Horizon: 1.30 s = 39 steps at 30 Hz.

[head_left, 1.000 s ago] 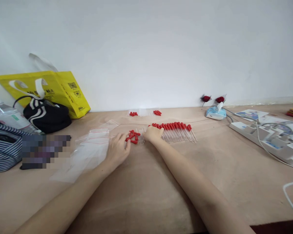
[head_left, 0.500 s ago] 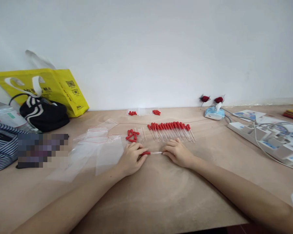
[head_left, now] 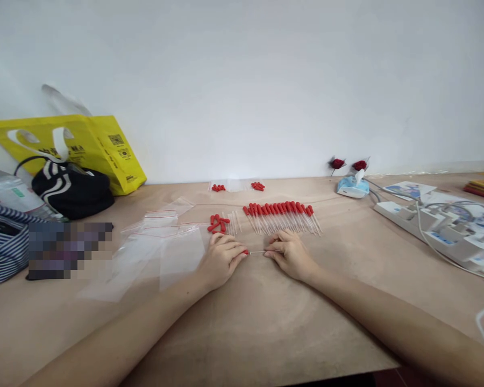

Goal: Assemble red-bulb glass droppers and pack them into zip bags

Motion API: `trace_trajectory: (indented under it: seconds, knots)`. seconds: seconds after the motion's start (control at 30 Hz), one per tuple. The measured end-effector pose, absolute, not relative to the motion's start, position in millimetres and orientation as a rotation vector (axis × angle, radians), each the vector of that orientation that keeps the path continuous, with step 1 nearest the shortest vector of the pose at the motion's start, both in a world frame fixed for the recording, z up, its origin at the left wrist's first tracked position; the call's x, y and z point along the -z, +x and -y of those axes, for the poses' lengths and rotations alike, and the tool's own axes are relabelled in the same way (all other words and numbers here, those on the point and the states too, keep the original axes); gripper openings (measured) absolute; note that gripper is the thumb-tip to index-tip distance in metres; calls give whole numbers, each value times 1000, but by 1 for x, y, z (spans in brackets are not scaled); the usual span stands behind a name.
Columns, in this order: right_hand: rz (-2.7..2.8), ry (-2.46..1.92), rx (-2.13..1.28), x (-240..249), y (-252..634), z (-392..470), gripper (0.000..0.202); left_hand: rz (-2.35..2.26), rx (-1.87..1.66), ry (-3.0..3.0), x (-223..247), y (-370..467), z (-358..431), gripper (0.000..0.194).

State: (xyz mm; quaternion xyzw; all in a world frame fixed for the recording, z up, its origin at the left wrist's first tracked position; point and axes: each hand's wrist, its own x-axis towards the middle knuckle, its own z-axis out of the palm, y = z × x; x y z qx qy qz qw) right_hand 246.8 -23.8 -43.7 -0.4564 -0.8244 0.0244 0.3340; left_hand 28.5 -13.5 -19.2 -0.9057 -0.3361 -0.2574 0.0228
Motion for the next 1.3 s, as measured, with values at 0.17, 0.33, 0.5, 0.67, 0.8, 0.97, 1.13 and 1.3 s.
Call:
trace_trajectory:
  seconds: [0.17, 0.33, 0.5, 0.67, 0.8, 0.97, 1.13, 1.3]
  knots:
    - [2153, -1216, 6, 35, 244, 33, 14, 982, 857, -2815, 22, 27, 13, 21]
    - [2185, -1253, 33, 29, 241, 39, 15, 925, 887, -2801, 23, 27, 12, 21]
    - [2183, -1224, 32, 31, 240, 39, 16, 951, 891, -2803, 22, 27, 13, 23]
    - [2164, -1156, -60, 33, 234, 43, 13, 1049, 977, -2794, 22, 30, 15, 21]
    - [2154, -1120, -136, 35, 229, 45, 12, 1129, 1058, -2823, 22, 31, 18, 20]
    - [2201, -1079, -112, 34, 230, 44, 13, 1196, 1077, -2886, 19, 31, 18, 19]
    - [2270, -991, -22, 34, 237, 39, 18, 1129, 1057, -2933, 20, 29, 17, 19]
    - [2248, -985, 4, 35, 236, 38, 20, 1017, 1086, -2948, 20, 29, 19, 17]
